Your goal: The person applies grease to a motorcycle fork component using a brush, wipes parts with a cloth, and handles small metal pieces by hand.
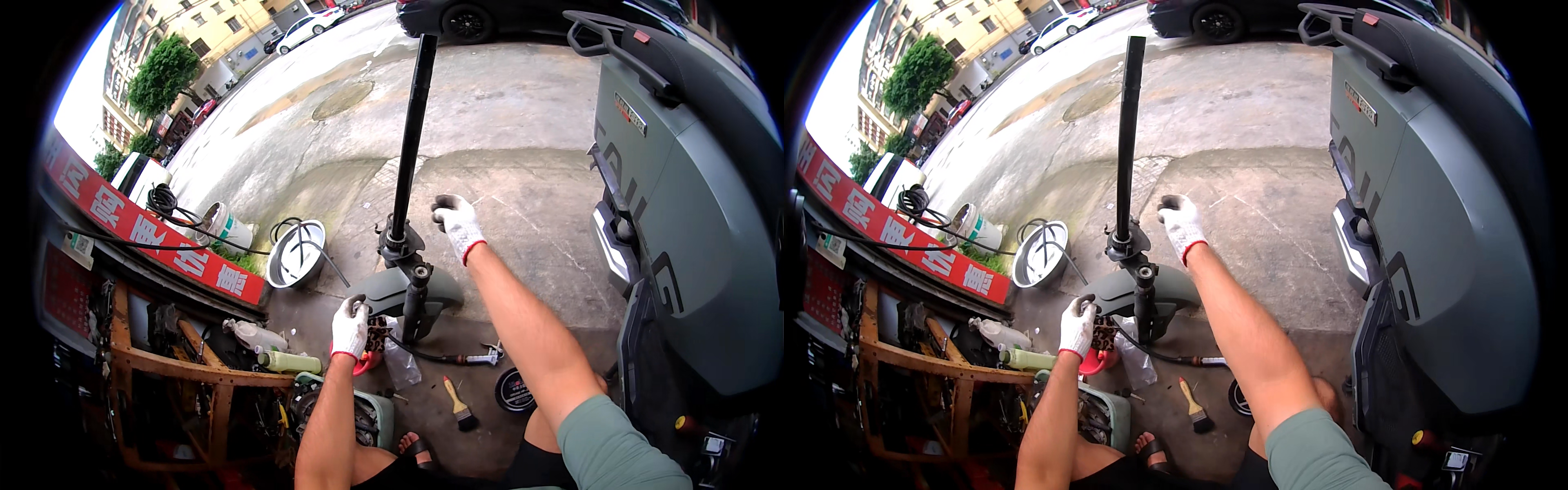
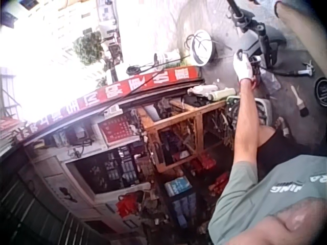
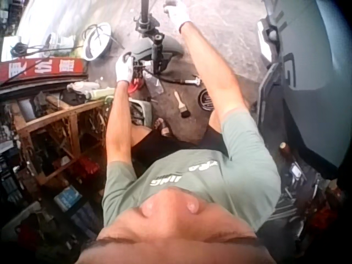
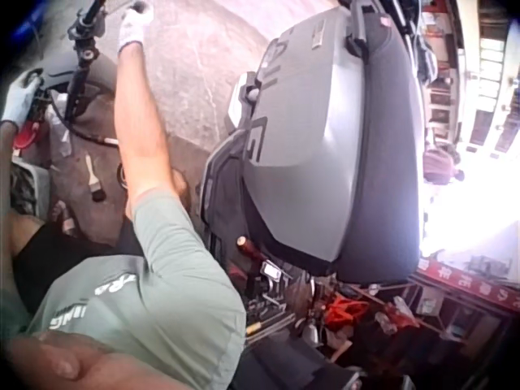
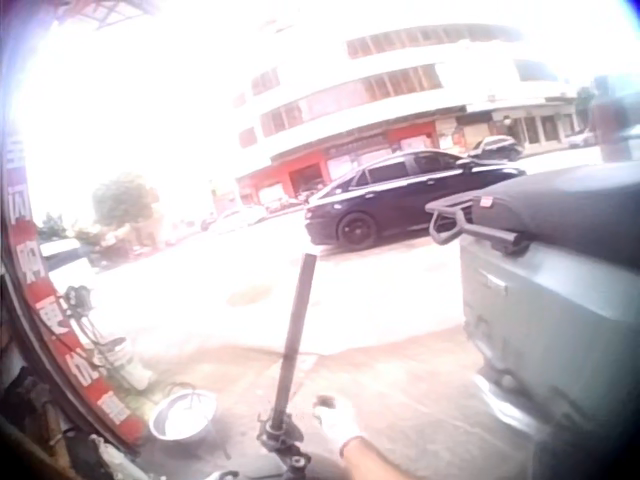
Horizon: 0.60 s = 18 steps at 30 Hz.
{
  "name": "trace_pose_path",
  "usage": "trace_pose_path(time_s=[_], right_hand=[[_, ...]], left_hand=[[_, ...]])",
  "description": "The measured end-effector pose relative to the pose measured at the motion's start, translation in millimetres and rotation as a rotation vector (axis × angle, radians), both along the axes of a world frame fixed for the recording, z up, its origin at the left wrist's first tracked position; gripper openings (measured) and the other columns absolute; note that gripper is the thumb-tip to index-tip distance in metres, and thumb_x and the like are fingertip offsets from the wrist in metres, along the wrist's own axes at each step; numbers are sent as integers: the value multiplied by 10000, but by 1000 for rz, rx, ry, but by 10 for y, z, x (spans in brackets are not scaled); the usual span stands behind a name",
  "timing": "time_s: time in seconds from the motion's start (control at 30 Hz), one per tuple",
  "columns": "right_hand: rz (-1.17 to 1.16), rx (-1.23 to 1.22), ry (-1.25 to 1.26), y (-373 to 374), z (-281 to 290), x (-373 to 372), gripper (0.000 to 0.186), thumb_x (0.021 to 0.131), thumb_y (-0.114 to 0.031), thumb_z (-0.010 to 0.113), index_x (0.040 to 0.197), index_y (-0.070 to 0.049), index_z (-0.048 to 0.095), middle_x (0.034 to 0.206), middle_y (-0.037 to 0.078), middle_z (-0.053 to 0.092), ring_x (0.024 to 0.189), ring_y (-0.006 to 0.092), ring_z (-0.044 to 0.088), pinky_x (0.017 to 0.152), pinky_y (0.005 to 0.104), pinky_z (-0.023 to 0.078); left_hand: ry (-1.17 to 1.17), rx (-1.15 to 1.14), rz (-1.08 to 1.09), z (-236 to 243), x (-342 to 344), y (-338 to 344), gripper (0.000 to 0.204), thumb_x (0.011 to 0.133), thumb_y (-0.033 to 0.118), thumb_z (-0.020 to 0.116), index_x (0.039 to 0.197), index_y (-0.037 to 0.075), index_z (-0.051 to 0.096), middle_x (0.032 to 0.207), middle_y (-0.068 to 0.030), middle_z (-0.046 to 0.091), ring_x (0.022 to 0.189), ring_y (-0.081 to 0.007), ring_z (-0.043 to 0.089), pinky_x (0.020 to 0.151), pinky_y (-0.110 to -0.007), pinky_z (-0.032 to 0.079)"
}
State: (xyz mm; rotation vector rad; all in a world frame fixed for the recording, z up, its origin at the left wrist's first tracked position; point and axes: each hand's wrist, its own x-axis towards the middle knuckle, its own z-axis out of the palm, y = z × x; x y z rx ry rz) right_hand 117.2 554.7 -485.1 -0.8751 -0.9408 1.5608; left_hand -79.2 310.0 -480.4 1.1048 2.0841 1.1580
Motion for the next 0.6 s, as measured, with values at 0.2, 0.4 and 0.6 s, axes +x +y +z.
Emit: trace_pose_path(time_s=[0.2,0.4,0.6], right_hand=[[-554,-774,-242,-744,-2514,504,188,844,-153,509,682,-101,590,560,70,529,438,228,499,408,380,367],[-227,-1303,-130,-2819,-2452,396,182,916,-226,509,1007,-97,601,729,148,590,531,294,588,410,432,451],[-264,-1328,-213,-2662,-2747,477,331,879,-344,671,1129,-145,585,1020,146,602,798,334,618,623,555,521]], left_hand=[[-7,42,-81,-19,248,368,259,935,108,580,1147,-22,656,901,-56,654,822,-119,585,770,-267,485],[256,132,-13,23,132,342,345,929,153,589,1235,-6,599,1150,-184,651,1053,-262,638,931,-352,489],[342,215,-232,668,197,1333,416,947,177,560,1321,-6,545,1259,-210,600,1151,-302,601,989,-357,464]])
